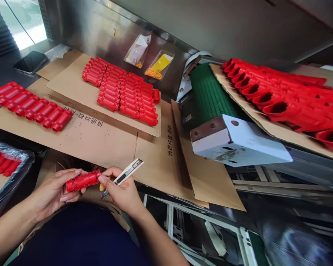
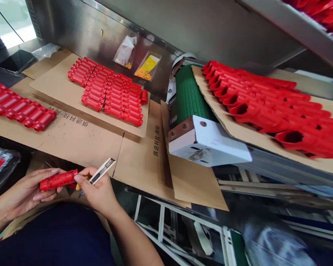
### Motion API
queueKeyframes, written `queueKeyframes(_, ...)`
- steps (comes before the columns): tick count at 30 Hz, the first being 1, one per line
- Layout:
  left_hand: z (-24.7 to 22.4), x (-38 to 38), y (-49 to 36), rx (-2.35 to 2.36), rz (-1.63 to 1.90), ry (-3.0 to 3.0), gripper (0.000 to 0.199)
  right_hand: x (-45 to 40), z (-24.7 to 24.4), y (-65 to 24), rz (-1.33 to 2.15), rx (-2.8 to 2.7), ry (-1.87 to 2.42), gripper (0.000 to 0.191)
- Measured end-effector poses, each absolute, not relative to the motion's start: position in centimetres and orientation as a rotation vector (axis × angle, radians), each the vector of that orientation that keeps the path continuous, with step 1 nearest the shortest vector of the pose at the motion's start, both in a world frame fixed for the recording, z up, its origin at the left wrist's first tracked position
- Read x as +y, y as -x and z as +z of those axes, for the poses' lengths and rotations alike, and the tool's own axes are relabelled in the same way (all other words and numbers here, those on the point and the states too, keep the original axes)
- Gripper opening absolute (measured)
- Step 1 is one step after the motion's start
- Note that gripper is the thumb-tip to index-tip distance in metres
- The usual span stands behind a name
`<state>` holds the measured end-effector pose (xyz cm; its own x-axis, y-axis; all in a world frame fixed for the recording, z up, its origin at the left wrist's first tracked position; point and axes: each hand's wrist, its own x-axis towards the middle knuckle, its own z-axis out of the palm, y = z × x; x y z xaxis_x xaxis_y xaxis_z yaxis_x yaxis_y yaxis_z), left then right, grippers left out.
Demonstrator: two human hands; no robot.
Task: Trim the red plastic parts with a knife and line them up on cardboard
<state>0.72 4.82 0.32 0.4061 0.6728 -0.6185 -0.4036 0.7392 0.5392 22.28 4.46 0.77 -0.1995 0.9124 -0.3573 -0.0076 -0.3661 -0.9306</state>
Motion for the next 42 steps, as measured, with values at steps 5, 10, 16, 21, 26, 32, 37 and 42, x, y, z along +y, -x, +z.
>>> queueKeyframes(5, 0.0, 4.7, -0.6, 0.902, 0.648, -0.284, 0.046, 4.1, 0.7, -22.5, 1.566, -1.153, 1.374, 0.036)
queueKeyframes(10, -0.2, 3.7, -0.5, 1.048, 0.781, -0.452, 0.047, 4.0, 0.1, -22.2, 1.542, -1.099, 1.338, 0.041)
queueKeyframes(16, -0.8, 2.3, -1.5, 1.234, 1.121, -0.701, 0.042, 3.4, -1.0, -20.8, 1.571, -1.05, 1.258, 0.05)
queueKeyframes(21, -0.9, 2.3, -1.8, 1.238, 1.208, -0.623, 0.035, 2.6, -1.7, -20.8, 1.381, -1.188, 1.31, 0.047)
queueKeyframes(26, -0.6, 2.2, -1.6, 1.274, 1.312, -0.945, 0.029, 2.4, -2.2, -21.0, 1.258, -1.254, 1.336, 0.04)
queueKeyframes(32, -0.1, 3.3, -2.4, 1.33, 1.307, -0.707, 0.037, 2.2, -1.6, -20.7, 1.017, -1.614, 1.167, 0.022)
queueKeyframes(37, -0.3, 3.6, -2.7, 1.365, 1.304, -0.659, 0.043, 2.2, -1.7, -20.4, 0.652, -1.822, 1.017, 0.021)
queueKeyframes(42, -0.8, 3.4, -2.6, 1.296, 1.426, -0.611, 0.034, 2.4, -2.3, -19.9, 0.418, -1.957, 0.935, 0.027)
